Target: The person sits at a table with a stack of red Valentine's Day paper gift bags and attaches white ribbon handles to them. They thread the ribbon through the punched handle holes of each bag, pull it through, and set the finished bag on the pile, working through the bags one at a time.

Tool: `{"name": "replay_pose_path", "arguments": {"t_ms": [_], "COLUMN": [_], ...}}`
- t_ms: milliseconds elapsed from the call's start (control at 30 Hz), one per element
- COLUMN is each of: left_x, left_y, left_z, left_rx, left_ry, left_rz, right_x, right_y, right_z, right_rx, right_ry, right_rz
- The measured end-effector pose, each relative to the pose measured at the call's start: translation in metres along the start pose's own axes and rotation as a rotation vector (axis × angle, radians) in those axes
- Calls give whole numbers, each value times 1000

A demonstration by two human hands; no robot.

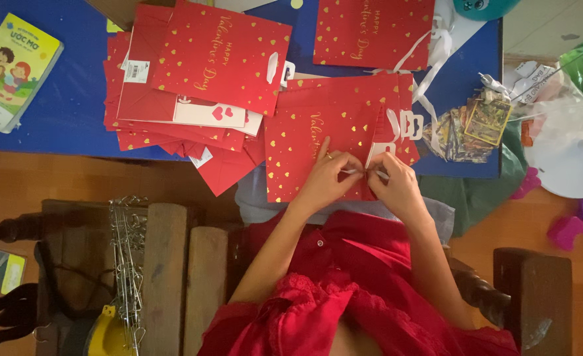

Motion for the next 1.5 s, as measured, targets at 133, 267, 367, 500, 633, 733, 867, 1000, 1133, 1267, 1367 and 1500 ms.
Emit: {"name": "replay_pose_path", "arguments": {"t_ms": [133, 267, 367, 500, 633, 733, 867, 1000, 1133, 1267, 1367, 1500], "left_x": [1, 0, -1, 0, -1, 0, 0, -1, 0, 0, 0, 0], "left_y": [2, 3, 2, 2, 1, 1, 1, 0, 1, 0, 0, 0], "left_z": [0, 0, 0, 1, 1, 1, 0, 1, 1, 1, 1, 1], "left_rx": [-3, -21, -22, -16, -8, -5, 5, 7, -5, -3, -20, -21], "left_ry": [7, 3, 2, 7, -6, -6, -3, -3, 18, 15, 17, 22], "left_rz": [-5, 1, 4, 22, 1, 3, 14, -1, 10, 22, 12, 7], "right_x": [0, -3, -3, -4, -1, 0, -2, -1, -3, -3, -4, -3], "right_y": [1, 8, 11, 14, 5, 2, 2, 0, 10, 13, 18, 13], "right_z": [0, 1, 2, 4, 3, 3, 3, 2, 4, 4, 3, 3], "right_rx": [6, -26, -28, -51, 62, 75, 59, 130, 51, 31, -48, -3], "right_ry": [-3, -29, 5, 30, 65, 68, 46, 60, 47, 57, 48, 38], "right_rz": [3, 21, 34, 16, 50, 61, 29, 46, 48, 35, 33, 33]}}
Point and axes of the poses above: each hand's wrist, its own z-axis towards the middle knuckle, its own x-axis out of the palm, y = z × x, the point moved 8 cm from there along z, towards the middle knuckle, and after that the axes turned 12 degrees about -y, right-handed, at the moved point
